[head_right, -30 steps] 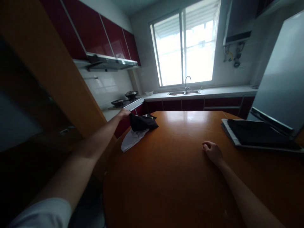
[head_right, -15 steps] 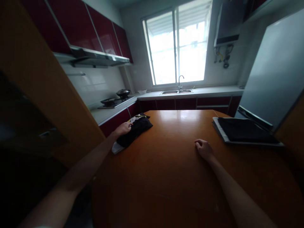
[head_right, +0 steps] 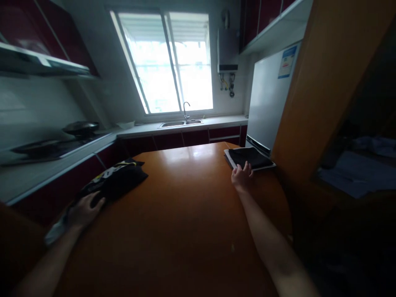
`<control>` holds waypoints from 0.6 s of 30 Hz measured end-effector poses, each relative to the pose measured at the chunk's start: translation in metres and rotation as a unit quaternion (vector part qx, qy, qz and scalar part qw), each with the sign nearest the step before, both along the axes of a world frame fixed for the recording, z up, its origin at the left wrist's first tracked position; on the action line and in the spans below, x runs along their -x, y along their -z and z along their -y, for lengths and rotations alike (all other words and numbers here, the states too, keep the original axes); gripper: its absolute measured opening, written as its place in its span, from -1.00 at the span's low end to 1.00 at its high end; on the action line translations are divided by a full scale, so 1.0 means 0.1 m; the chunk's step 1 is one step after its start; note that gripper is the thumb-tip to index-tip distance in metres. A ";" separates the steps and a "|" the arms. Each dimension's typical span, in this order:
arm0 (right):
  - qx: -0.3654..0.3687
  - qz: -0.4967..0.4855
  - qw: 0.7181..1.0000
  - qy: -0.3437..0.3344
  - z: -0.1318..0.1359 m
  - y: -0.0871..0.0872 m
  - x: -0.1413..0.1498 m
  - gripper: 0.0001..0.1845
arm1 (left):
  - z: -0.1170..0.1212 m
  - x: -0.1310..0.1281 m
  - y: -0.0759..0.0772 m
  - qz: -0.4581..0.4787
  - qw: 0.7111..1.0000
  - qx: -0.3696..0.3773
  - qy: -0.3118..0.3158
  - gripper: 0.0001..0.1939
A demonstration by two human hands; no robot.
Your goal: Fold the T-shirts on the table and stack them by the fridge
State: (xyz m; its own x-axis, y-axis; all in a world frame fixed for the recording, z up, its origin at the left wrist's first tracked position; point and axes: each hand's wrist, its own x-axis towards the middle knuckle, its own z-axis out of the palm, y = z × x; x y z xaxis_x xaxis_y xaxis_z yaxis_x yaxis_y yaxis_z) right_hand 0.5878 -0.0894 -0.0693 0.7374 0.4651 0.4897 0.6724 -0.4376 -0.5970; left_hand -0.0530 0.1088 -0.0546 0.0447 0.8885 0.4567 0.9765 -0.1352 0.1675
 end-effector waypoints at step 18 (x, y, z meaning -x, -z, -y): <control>0.020 -0.333 0.638 -0.694 0.36 -0.62 1.29 -0.52 | 0.76 -1.42 -0.14 0.137 0.944 -0.076 0.291 -0.66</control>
